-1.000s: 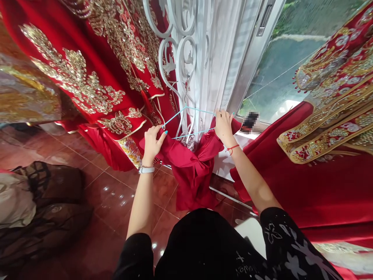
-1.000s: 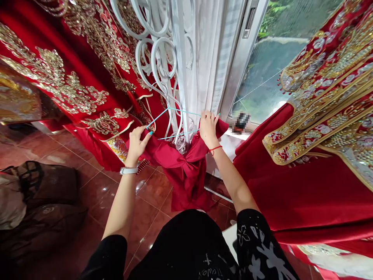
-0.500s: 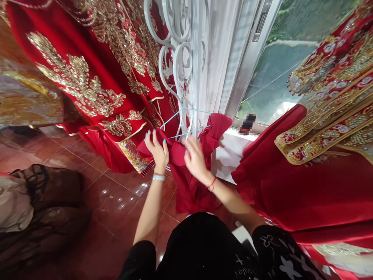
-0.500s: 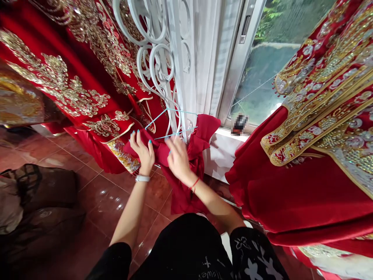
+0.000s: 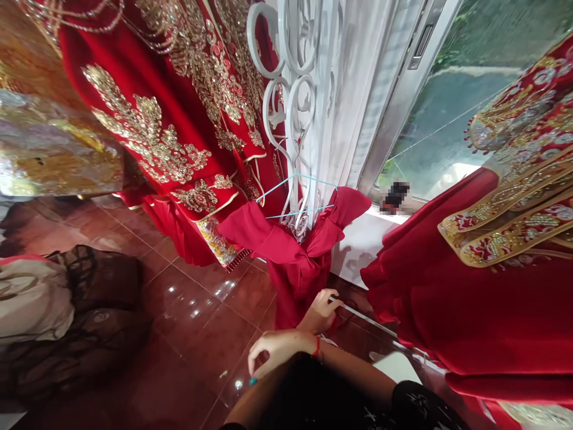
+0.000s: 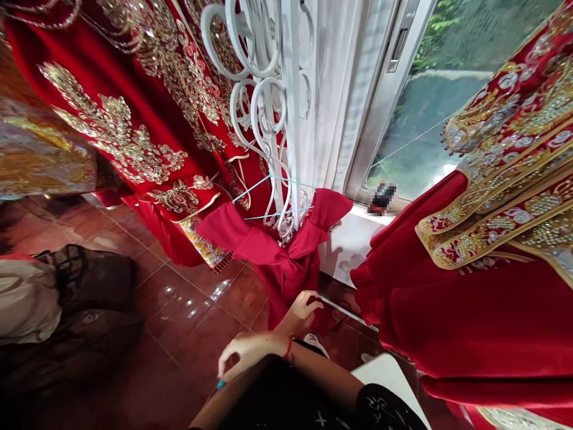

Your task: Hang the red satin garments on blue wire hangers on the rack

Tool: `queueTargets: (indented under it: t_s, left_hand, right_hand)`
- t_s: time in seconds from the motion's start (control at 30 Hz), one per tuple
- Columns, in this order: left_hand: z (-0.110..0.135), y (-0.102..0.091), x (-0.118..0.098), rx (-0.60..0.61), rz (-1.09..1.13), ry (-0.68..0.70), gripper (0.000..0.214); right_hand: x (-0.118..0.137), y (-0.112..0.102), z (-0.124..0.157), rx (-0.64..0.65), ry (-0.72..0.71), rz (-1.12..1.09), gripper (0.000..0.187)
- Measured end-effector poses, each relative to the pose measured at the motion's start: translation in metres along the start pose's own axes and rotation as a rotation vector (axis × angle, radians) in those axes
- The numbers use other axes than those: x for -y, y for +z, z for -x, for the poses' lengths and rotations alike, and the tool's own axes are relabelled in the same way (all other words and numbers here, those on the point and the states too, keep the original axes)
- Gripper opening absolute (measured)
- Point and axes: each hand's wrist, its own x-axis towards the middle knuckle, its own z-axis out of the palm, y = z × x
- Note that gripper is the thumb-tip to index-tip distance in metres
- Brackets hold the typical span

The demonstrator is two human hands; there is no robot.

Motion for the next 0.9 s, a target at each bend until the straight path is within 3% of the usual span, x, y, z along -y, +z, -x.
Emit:
queueTargets:
  t_s: [0.07,0.1,0.2,0.27,0.3,0.33,0.37,0.43,0.53,0.63,0.77,0.9]
  left_hand:
    - [0.003,-0.025,0.002,-0.121,-0.014,-0.138,0.031]
    - [0.004,-0.041,0.004,-0.189,-0.032,-0.211,0.027]
    - [-0.002,-0.100,0.012,-0.405,-0.097,-0.346,0.033]
    - [-0.019,-0.146,0.021,-0.640,-0.153,-0.369,0.029]
    - [-0.031,-0.170,0.026,-0.773,-0.189,-0.379,0.027]
    - [-0.045,-0.193,0.032,-0.886,-0.226,-0.388,0.033]
    - [-0.060,-0.214,0.039,-0.961,-0.260,-0.399,0.048]
    - [-0.086,-0.248,0.053,-0.978,-0.307,-0.429,0.074]
    - [-0.103,-0.277,0.074,-0.858,-0.335,-0.478,0.061]
    - [-0.094,-0.287,0.086,-0.742,-0.347,-0.439,0.049]
    - [-0.080,-0.294,0.088,-0.710,-0.361,-0.421,0.050]
    - [-0.083,-0.298,0.086,-0.681,-0.361,-0.424,0.051]
  right_hand:
    - [0.002,-0.016,0.030,-0.160,0.012,0.001,0.007]
    - [0.005,-0.028,0.047,-0.308,0.002,0.000,0.009]
    - [0.023,-0.078,0.094,-1.069,-0.088,0.064,0.027]
    - [0.036,-0.122,0.119,-1.635,-0.048,0.276,0.030]
    - [0.041,-0.144,0.127,-1.830,0.018,0.409,0.035]
    - [0.045,-0.166,0.133,-1.922,0.103,0.546,0.043]
    - [0.047,-0.185,0.136,-1.951,0.201,0.667,0.051]
    - [0.049,-0.213,0.137,-1.923,0.348,0.821,0.051]
    - [0.048,-0.232,0.136,-1.890,0.442,0.885,0.040]
    - [0.050,-0.235,0.140,-1.849,0.479,0.879,0.042]
    - [0.055,-0.235,0.145,-1.793,0.557,0.874,0.049]
    - [0.059,-0.235,0.146,-1.777,0.619,0.913,0.049]
